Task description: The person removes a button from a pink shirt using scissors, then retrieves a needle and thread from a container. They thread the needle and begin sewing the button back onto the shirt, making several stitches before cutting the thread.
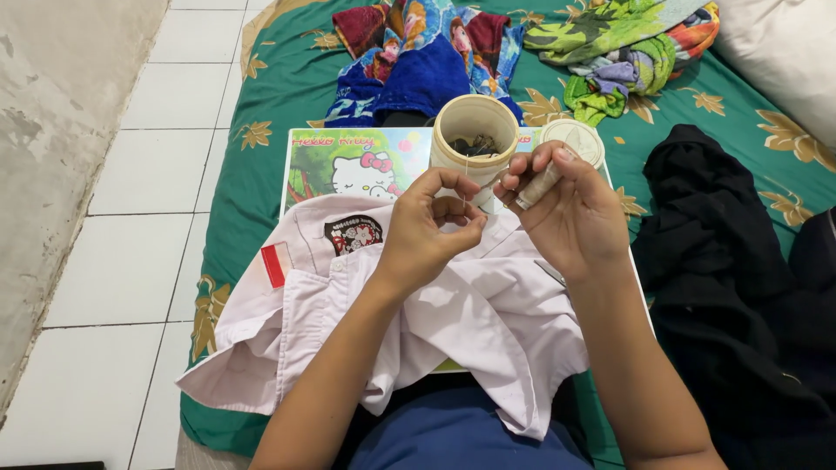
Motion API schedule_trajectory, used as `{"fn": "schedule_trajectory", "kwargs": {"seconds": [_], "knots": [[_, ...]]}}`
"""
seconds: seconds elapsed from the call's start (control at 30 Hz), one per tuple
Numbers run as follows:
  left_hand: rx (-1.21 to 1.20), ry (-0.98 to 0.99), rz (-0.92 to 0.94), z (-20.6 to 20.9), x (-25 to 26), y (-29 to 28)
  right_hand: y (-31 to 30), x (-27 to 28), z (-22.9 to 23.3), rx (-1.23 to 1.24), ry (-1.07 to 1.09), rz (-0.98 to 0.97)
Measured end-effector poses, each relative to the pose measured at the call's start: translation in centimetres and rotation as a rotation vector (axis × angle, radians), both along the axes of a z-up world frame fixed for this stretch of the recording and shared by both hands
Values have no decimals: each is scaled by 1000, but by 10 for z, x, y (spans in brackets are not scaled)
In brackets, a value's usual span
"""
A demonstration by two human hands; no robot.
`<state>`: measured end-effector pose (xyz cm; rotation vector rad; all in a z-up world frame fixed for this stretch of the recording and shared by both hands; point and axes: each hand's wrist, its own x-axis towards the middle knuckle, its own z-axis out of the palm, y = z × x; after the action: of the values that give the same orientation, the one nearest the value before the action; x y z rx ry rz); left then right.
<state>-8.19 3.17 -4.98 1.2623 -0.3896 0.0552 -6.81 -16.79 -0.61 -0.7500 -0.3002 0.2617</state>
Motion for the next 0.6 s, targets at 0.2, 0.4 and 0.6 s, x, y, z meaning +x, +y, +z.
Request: {"fn": "schedule_trajectory", "kwargs": {"seconds": [0.2, 0.4, 0.6], "knots": [[43, -20, 32, 2, -2, 8, -3, -5, -10, 21, 19, 28], [-6, -29, 20, 7, -2, 20, -4, -10, -21, -228, 50, 78], [48, -66, -57, 17, 1, 23, 11, -29, -16, -1061, -525, -149]]}}
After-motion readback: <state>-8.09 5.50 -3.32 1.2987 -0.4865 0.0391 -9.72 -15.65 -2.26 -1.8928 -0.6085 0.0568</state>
